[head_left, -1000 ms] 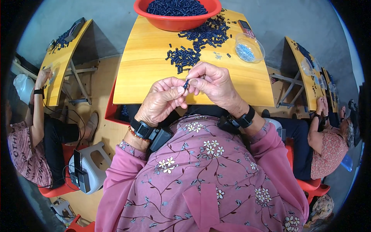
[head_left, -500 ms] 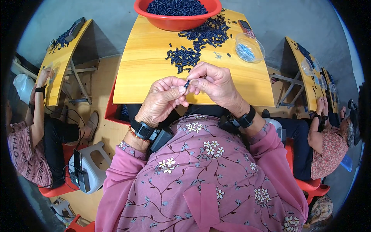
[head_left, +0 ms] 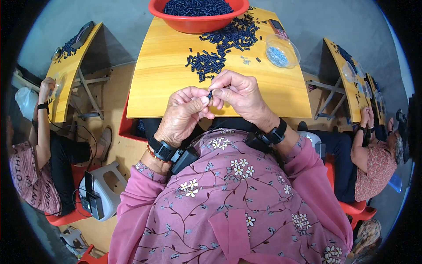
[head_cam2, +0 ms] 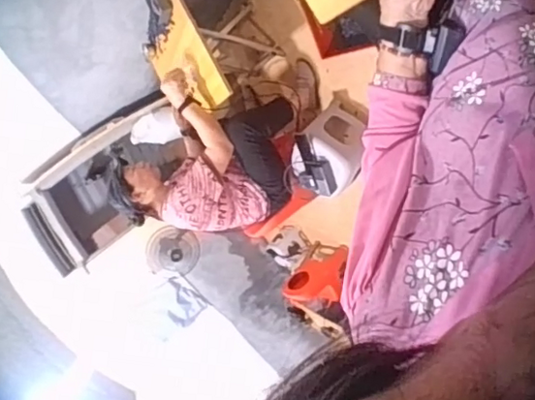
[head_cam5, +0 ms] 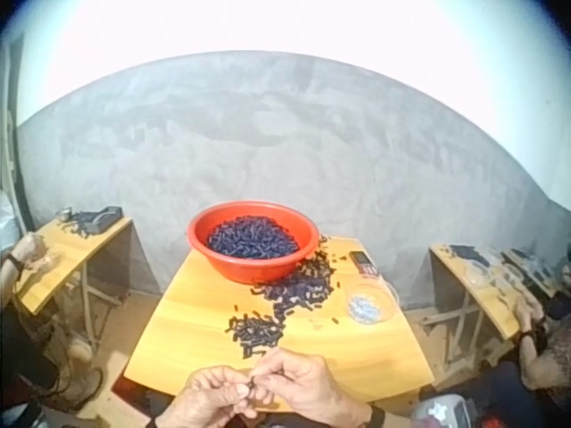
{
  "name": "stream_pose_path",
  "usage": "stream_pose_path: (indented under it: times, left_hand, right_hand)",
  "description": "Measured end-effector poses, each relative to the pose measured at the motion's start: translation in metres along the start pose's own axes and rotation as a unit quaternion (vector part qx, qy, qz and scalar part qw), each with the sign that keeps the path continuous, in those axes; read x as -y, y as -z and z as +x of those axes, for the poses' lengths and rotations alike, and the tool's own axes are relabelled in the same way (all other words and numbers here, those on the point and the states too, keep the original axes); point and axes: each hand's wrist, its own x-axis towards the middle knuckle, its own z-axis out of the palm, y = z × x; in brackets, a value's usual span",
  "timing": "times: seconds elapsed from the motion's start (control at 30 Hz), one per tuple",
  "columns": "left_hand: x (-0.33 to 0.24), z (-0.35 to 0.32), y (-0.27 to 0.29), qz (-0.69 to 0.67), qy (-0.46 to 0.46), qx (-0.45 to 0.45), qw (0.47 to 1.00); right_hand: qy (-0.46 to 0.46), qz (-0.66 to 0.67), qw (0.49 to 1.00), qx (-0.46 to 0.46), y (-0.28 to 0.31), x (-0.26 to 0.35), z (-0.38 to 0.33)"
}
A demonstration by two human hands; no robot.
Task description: Assembling small blue plastic components into finished parts.
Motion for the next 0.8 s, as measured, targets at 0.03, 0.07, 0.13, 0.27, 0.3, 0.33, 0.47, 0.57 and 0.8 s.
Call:
stream_pose_path:
  times: [0.03, 0.07, 0.13, 0.27, 0.3, 0.33, 0.47, 0.57, 0.8]
  left_hand:
    - [-0.001, 0.0, -0.002, 0.006, -0.004, -0.002, 1.0]
    - [-0.001, 0.0, -0.003, 0.006, -0.003, -0.002, 1.0]
    - [-0.001, -0.001, -0.005, -0.001, -0.011, 0.007, 1.0]
    - [0.0, 0.001, -0.008, 0.0, -0.013, 0.001, 1.0]
    - [0.001, 0.001, -0.007, -0.002, -0.017, -0.005, 1.0]
    - [0.002, 0.002, -0.006, -0.003, -0.02, -0.011, 1.0]
    - [0.005, 0.001, -0.002, 0.002, -0.026, -0.008, 1.0]
    - [0.002, 0.001, -0.006, 0.021, -0.037, -0.02, 0.999]
    - [0.004, 0.0, -0.003, 0.041, -0.016, -0.031, 0.999]
  right_hand:
    - [-0.004, 0.005, 1.0, -0.003, -0.001, 0.0, 0.0]
    - [-0.004, 0.006, 1.0, -0.003, -0.001, 0.0, 0.0]
    - [0.016, 0.023, 1.0, -0.005, -0.003, -0.002, -0.001]
    - [0.054, 0.004, 0.998, -0.015, -0.005, -0.008, -0.001]
    - [0.064, -0.002, 0.998, -0.015, -0.006, -0.008, -0.001]
    - [0.074, -0.007, 0.997, -0.015, -0.007, -0.008, -0.001]
    - [0.062, 0.019, 0.998, 0.011, 0.001, -0.016, -0.001]
    - [0.023, -0.002, 0.999, 0.022, 0.003, -0.015, 0.002]
    - [0.041, -0.013, 0.999, 0.024, 0.004, -0.019, -0.001]
